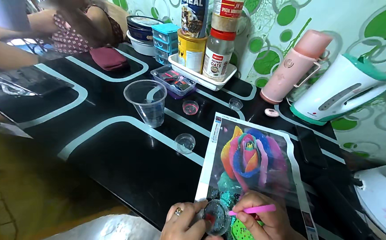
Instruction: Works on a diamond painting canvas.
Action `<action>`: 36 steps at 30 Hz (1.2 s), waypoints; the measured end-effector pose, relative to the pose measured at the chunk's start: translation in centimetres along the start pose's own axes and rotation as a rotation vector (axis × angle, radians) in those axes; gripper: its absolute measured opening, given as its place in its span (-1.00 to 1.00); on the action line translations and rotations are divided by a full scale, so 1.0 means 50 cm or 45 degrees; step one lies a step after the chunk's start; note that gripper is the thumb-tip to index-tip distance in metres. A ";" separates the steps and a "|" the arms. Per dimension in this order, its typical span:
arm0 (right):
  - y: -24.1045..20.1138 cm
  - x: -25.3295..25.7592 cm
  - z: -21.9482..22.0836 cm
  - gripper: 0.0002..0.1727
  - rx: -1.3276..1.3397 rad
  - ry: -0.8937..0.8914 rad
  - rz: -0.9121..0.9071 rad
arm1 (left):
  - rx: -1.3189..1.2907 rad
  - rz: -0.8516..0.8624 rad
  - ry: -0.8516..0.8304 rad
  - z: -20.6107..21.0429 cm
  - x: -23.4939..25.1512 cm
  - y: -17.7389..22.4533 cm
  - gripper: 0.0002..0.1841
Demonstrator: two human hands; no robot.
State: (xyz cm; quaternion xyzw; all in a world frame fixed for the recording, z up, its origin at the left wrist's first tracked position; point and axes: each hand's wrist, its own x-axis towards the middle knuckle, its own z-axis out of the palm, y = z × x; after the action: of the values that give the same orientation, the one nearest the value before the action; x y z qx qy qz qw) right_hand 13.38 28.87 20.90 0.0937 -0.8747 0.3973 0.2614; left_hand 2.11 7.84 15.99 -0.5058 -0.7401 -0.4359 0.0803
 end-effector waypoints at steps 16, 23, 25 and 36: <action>0.000 0.000 0.025 -0.74 -0.164 -0.105 0.008 | 0.038 0.012 0.058 0.012 -0.004 -0.004 -0.60; -0.001 0.000 0.025 -0.75 -0.179 -0.131 -0.004 | 0.048 0.010 0.070 0.014 -0.005 -0.004 -0.60; -0.002 0.001 0.025 -0.74 -0.193 -0.140 -0.022 | 0.047 0.008 0.065 0.014 -0.004 -0.004 -0.60; -0.028 0.023 -0.072 -0.81 0.281 0.225 0.271 | 0.027 -0.029 0.000 0.004 0.000 0.005 -0.56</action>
State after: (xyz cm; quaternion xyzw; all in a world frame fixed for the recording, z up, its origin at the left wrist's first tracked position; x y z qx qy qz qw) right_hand 14.30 30.66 24.39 -0.0068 -0.8043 0.5230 0.2819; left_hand 2.40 8.02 15.98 -0.4964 -0.7504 -0.4289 0.0808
